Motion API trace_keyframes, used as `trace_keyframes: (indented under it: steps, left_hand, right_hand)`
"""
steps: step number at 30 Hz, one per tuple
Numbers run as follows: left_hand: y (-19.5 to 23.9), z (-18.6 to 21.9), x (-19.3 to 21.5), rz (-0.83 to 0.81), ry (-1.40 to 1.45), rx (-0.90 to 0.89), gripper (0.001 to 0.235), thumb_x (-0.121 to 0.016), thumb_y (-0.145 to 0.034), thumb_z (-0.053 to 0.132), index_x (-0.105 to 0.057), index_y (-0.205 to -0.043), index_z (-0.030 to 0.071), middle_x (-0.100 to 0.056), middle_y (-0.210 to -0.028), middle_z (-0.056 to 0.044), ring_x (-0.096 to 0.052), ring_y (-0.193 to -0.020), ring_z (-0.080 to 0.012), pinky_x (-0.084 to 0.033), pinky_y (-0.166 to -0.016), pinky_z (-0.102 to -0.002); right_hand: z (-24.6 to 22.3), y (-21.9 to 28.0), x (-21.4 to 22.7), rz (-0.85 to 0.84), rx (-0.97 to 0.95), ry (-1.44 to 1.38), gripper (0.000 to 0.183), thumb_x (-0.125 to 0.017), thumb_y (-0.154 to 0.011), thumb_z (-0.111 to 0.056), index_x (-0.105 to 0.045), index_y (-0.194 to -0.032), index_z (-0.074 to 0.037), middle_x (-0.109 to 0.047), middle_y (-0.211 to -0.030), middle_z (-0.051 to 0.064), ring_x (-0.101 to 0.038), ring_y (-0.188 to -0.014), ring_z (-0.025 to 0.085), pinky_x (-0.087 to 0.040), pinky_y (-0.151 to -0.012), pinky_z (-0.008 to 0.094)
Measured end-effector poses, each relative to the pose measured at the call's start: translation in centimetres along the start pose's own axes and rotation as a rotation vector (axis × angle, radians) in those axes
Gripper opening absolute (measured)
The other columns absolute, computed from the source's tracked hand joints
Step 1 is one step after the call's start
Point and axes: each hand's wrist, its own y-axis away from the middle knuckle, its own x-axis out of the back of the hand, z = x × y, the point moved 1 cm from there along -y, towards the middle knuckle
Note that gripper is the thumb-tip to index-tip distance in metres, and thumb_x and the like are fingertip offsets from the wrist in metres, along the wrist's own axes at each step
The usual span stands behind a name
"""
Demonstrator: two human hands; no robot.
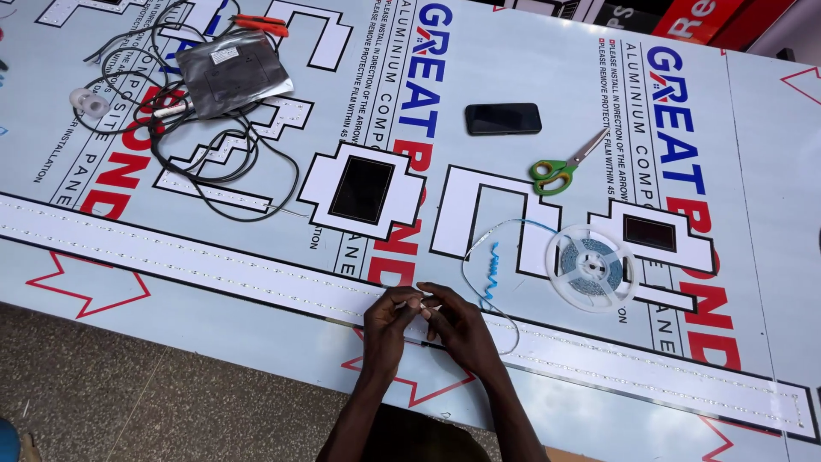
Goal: Preparing and installing LED strips onto a sign template by cutting them to size and adhering them to the surface.
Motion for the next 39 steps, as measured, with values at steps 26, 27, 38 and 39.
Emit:
trace_keyframes:
  steps: [26,27,38,39]
  left_hand:
    - [-10.3,5.5,14.3,-0.159,-0.030,-0.020,0.022,-0.077,-0.109,0.015,-0.072,-0.124,0.000,-0.077,-0.103,-0.014,-0.078,-0.093,-0.0195,-0.067,-0.081,-0.029]
    - [-10.7,4.4,14.9,-0.236,-0.051,0.022,0.022,-0.078,-0.108,0.013,-0.075,-0.124,-0.002,-0.080,-0.103,-0.016,-0.079,-0.094,-0.0201,-0.068,-0.082,-0.031]
    - [-20.2,8.8,26.1,0.007,-0.200,-0.126,0.008,-0.079,-0.104,0.013,-0.080,-0.106,0.006,-0.083,-0.102,-0.007,-0.073,-0.094,-0.0166,-0.059,-0.086,-0.030]
    - [-21.1,10.5,26.1,-0.023,-0.274,-0.142,0.012,-0.080,-0.103,0.014,-0.083,-0.109,0.004,-0.073,-0.117,-0.007,-0.073,-0.107,-0.0189,-0.064,-0.093,-0.031]
  right_hand:
    - [-5.2,-3.6,-7.1,0.599,-0.016,0.351,0.025,-0.072,-0.113,-0.021,-0.082,-0.133,-0.010,-0.086,-0.126,0.016,-0.075,-0.134,0.040,-0.053,-0.120,0.057]
    - [-4.7,-4.9,-9.5,0.474,0.016,0.302,0.029,-0.074,-0.110,-0.019,-0.081,-0.137,-0.012,-0.087,-0.128,0.017,-0.074,-0.134,0.043,-0.053,-0.118,0.059]
    - [-4.3,-8.6,-20.7,0.080,-0.209,0.204,0.054,-0.051,-0.115,-0.039,-0.054,-0.168,-0.026,-0.076,-0.096,0.003,-0.071,-0.088,0.020,-0.056,-0.086,0.033]
    - [-4.2,-9.3,-20.9,0.067,-0.106,0.224,0.051,-0.049,-0.118,-0.035,-0.052,-0.167,-0.021,-0.075,-0.095,0.003,-0.072,-0.085,0.021,-0.057,-0.082,0.036]
